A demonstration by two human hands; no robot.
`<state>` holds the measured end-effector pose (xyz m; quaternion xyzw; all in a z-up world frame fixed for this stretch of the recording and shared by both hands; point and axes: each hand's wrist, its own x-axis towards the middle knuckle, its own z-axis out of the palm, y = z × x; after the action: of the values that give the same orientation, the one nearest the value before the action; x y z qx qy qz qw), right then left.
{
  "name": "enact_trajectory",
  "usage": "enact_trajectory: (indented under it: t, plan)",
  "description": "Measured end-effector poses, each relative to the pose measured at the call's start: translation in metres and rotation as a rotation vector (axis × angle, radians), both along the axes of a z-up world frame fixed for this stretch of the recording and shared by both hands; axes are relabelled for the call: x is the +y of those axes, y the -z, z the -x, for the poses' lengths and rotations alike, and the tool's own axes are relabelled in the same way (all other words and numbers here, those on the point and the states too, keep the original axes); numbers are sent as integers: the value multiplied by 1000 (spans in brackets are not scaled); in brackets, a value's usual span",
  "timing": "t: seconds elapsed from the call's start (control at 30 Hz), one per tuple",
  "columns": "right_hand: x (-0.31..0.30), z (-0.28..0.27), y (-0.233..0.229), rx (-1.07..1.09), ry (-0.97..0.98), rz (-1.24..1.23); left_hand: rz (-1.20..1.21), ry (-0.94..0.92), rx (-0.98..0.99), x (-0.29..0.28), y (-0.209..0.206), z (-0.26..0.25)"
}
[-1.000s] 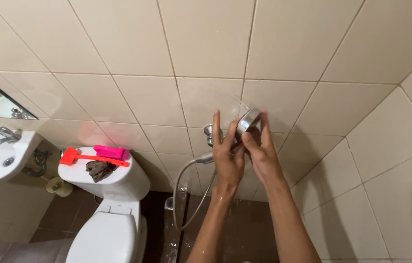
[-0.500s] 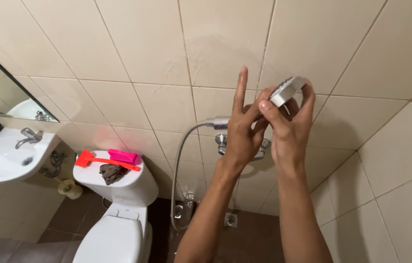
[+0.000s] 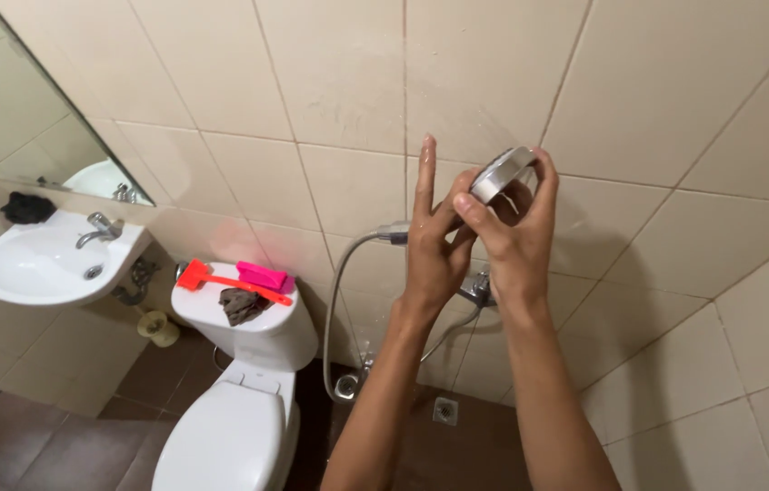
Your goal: The recorder turns on the shower faucet, holds the shower head, and adjusts its spray settings to test the water flow.
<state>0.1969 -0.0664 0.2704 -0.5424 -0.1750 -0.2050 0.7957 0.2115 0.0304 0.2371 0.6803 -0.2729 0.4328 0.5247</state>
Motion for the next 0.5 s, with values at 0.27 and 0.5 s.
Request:
enact_trajectory:
  t: [0.27, 0.5]
  plan:
    - [37, 3, 44, 140, -4, 103, 86, 12, 164, 35, 47, 17]
    - [52, 5, 118, 163, -26, 61, 62, -7, 262, 53, 103, 39]
